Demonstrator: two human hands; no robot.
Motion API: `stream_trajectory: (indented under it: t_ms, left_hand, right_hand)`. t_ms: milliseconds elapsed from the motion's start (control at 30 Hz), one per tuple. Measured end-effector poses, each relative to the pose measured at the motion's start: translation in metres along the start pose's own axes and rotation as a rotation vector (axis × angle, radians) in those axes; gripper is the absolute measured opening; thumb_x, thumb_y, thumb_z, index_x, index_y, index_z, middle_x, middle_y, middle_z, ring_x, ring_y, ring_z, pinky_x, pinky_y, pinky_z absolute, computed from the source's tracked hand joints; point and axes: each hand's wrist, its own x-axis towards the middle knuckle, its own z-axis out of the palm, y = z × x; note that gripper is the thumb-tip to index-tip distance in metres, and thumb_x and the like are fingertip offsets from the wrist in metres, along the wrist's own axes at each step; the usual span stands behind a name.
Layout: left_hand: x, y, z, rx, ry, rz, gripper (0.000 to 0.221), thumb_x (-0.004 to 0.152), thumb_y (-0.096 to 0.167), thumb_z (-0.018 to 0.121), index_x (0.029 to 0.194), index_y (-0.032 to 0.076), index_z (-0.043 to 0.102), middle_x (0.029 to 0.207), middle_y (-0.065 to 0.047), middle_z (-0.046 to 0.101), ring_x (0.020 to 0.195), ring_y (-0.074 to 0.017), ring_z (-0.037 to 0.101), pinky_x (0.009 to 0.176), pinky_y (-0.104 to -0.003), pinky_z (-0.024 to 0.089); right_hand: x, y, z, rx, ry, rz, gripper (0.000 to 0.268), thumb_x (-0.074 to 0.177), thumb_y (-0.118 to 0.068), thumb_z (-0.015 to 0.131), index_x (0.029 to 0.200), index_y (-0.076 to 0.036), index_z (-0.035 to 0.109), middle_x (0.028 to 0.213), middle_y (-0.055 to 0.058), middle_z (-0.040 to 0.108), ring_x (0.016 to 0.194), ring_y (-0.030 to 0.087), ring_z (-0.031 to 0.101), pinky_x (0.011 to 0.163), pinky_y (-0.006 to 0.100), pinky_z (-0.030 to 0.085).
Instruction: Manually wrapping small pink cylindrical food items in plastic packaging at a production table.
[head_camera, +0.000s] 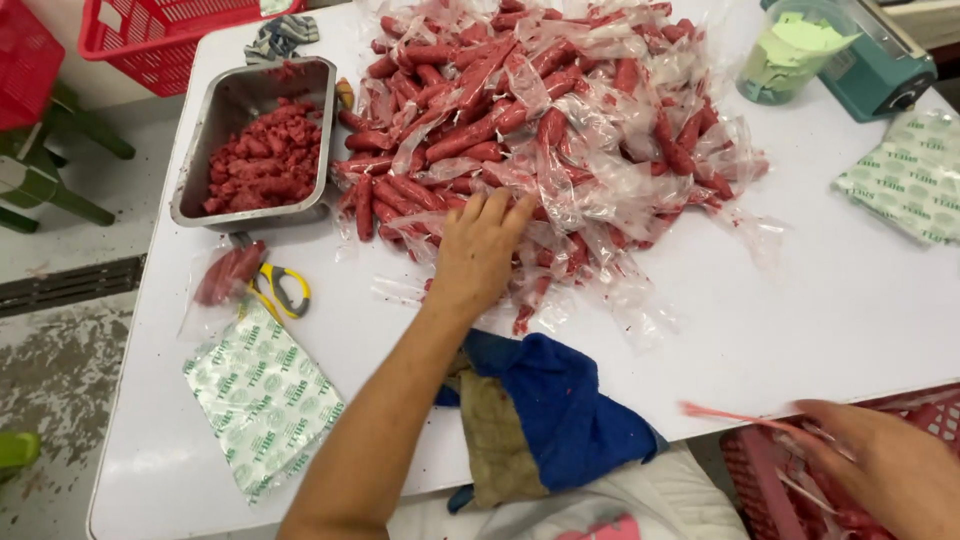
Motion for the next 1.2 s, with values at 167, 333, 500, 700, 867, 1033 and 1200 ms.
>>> stream_trajectory:
  t_ms: [167, 333, 500, 700, 867, 1033, 1200]
  left_hand:
    - [0.007, -0.012, -0.006, 0.180, 0.318, 0.202, 0.009, 0.074, 0.009, 0.068, 0.078, 0.017, 0.070, 0.072, -0.001, 0.059, 0.075, -0.0254, 0.052, 0.070, -0.042, 0.038]
    - [0.000, 0.028, -0.072, -0.145, 0.372, 0.138, 0.020, 0.095, 0.031, 0.062, 0.111, 0.022, 0.070, 0.103, 0.000, 0.067, 0.099, -0.0226, 0.063, 0.085, -0.038, 0.046]
    - [-0.015, 0.065, -0.090, -0.878, 0.368, -0.025, 0.027, 0.106, 0.031, 0.047, 0.101, 0.014, 0.067, 0.102, -0.002, 0.061, 0.092, -0.0202, 0.058, 0.090, -0.032, 0.046]
    - [-0.058, 0.083, -0.122, -1.156, 0.093, -0.033, 0.049, 0.108, 0.042, 0.036, 0.084, 0.013, 0.068, 0.089, 0.005, 0.066, 0.106, -0.0181, 0.059, 0.114, -0.048, 0.024]
    - [-0.066, 0.086, -0.124, -0.953, 0.100, 0.044, 0.041, 0.109, 0.038, 0.034, 0.105, 0.016, 0.068, 0.106, 0.002, 0.073, 0.122, -0.0243, 0.064, 0.129, -0.057, 0.011]
    - [-0.124, 0.089, -0.177, -0.939, 0.033, 0.087, 0.051, 0.108, 0.037, 0.029, 0.101, 0.003, 0.068, 0.120, -0.005, 0.068, 0.134, -0.0330, 0.052, 0.128, -0.060, 0.013]
    - [-0.258, 0.109, -0.067, -2.235, -0.553, -0.895, 0.087, 0.096, 0.070, 0.041, 0.139, -0.005, 0.038, 0.138, -0.028, 0.055, 0.103, -0.0371, 0.068, 0.088, -0.054, 0.051]
  right_hand:
    - [-0.007, -0.090, -0.084, 0.114, 0.149, -0.202, 0.051, 0.090, -0.045, 0.051, 0.139, -0.034, 0.059, 0.127, -0.008, 0.072, 0.116, 0.016, 0.067, 0.100, 0.033, 0.050]
    - [0.081, -0.238, -0.131, 0.634, 0.381, -0.860, 0.042, 0.104, -0.022, 0.043, 0.137, 0.000, 0.056, 0.141, 0.027, 0.054, 0.130, 0.046, 0.049, 0.109, 0.056, 0.038]
    - [0.091, -0.251, -0.055, 0.840, 0.386, -1.018, 0.035, 0.105, -0.011, 0.040, 0.126, 0.000, 0.065, 0.125, 0.021, 0.064, 0.124, 0.039, 0.057, 0.106, 0.049, 0.044]
    - [0.006, -0.249, -0.107, 1.117, -0.224, -0.988, 0.025, 0.101, -0.019, 0.044, 0.085, -0.007, 0.060, 0.080, 0.005, 0.056, 0.073, 0.020, 0.052, 0.083, 0.037, 0.048]
    - [-0.002, -0.255, -0.114, 1.157, -0.508, -0.898, 0.026, 0.101, -0.022, 0.047, 0.096, -0.005, 0.065, 0.096, 0.005, 0.066, 0.093, 0.017, 0.062, 0.090, 0.031, 0.050]
    - [-0.003, -0.244, -0.109, 0.647, 0.098, -1.268, 0.014, 0.100, -0.016, 0.051, 0.093, -0.015, 0.063, 0.156, 0.015, 0.031, 0.154, 0.039, 0.017, 0.122, 0.064, -0.017]
    - [-0.024, -0.259, -0.050, 0.119, 0.424, -1.507, 0.012, 0.094, -0.012, 0.059, 0.088, -0.022, 0.064, 0.120, -0.001, 0.061, 0.107, 0.021, 0.048, 0.087, 0.043, 0.032]
